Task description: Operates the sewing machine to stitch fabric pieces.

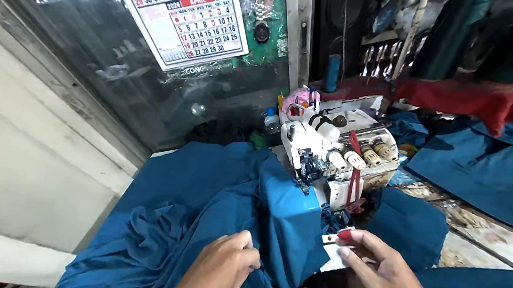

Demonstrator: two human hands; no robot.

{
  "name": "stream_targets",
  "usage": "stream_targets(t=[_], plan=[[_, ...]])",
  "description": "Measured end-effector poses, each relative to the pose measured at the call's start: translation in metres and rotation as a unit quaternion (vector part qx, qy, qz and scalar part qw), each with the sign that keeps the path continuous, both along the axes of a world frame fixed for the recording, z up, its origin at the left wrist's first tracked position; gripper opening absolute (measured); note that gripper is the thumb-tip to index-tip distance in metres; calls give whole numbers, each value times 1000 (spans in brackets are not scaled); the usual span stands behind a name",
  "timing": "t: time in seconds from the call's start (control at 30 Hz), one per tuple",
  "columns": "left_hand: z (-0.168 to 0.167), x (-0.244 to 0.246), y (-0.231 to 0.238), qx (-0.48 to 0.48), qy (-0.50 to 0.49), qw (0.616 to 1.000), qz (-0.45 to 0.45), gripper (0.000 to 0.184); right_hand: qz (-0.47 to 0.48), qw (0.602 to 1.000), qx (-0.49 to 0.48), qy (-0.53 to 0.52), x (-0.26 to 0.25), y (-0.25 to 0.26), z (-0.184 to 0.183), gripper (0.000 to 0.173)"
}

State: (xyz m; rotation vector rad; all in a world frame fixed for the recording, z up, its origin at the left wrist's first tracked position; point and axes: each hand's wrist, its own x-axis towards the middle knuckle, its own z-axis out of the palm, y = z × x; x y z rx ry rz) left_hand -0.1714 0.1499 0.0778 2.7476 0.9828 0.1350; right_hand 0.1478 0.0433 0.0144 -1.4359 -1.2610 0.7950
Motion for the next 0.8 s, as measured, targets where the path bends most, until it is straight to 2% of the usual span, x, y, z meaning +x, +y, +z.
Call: stream_targets(t=[0.07,0.13,0.17,0.23,0.27,0.33,0.37,0.4,0.43,0.53,0.6,0.7,0.73,0.8], plan=[[33,3,-14,-24,-66,997,18,17,-70,995,45,-48,-4,-8,5,29],[49,6,-26,-15,-140,990,14,15,-85,993,75,-35,-17,-11,18,24],[50,7,-28,-4,-171,985,2,14,-61,994,93,-7,-25,-10,20,21],[47,15,-31,15,-212,977,-36,12,44,991,90,88,-40,-4,19,22],[42,22,-31,30,-216,975,-53,10,112,979,53,159,-47,0,18,30],[27,42,-39,58,-238,967,-70,9,207,925,-65,312,-59,8,17,46],[17,52,-43,68,-244,965,-72,10,212,903,-91,362,-63,11,15,47],[7,58,-46,75,-239,965,-70,10,195,899,-85,382,-64,12,15,41],[1,60,-47,74,-232,968,-62,9,165,912,-60,370,-63,11,17,35],[12,54,-39,29,-275,960,-34,4,65,981,37,179,-49,10,9,38],[25,59,-30,31,-293,955,-15,12,44,988,92,115,-45,9,4,39],[24,77,-15,31,-158,987,-9,38,60,982,149,98,-50,10,13,40],[18,79,-9,27,-144,989,-23,39,58,980,164,96,-54,9,16,41],[15,76,1,25,-185,982,-41,27,52,979,169,106,-62,6,20,49]])
